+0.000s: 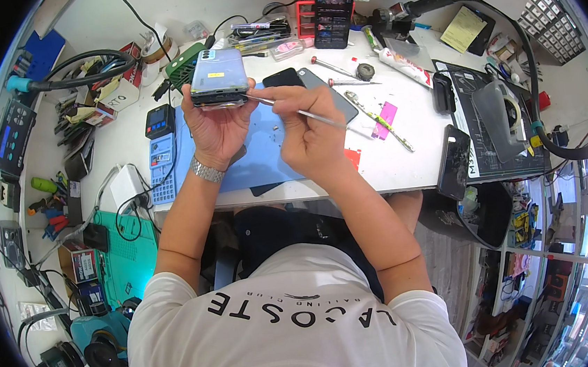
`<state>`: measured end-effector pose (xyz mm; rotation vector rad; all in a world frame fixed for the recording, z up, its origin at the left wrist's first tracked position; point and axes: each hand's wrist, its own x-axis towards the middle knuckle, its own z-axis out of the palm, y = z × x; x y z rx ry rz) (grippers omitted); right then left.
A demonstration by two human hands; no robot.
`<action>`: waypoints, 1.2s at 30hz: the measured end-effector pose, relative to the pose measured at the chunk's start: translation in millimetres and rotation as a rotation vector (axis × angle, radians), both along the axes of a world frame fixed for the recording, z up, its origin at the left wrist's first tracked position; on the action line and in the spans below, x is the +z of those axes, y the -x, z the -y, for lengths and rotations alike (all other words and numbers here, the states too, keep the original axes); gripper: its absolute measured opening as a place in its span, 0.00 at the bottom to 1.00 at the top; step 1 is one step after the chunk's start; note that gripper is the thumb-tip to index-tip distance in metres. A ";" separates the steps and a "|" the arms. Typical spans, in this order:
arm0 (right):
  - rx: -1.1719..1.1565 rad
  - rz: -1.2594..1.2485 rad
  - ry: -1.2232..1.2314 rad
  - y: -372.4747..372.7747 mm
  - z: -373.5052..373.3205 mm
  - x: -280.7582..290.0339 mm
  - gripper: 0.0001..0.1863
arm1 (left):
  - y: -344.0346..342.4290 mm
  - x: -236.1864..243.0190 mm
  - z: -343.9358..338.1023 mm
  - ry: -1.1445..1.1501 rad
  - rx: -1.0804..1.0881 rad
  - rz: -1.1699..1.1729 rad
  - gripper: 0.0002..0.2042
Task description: The person uses a metal prying tool to separate the back cover from a smartphone chassis, then removes the cover and sets it aside. The person then handles a second smartphone and a protective case, placing them on the workbench.
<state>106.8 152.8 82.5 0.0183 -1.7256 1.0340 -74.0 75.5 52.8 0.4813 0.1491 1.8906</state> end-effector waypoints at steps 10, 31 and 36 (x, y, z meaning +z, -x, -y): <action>-0.104 -0.089 -0.179 11.7 3.4 -7.9 0.12 | 0.2 2.6 -1.3 0.036 0.066 -0.005 0.33; 0.139 0.339 0.639 -4.1 -23.0 17.5 0.30 | -26.6 12.5 -4.8 0.338 0.499 -1.170 0.70; 0.255 0.405 0.645 2.0 -35.2 9.3 0.29 | -28.7 9.6 -4.8 0.350 0.500 -1.412 0.69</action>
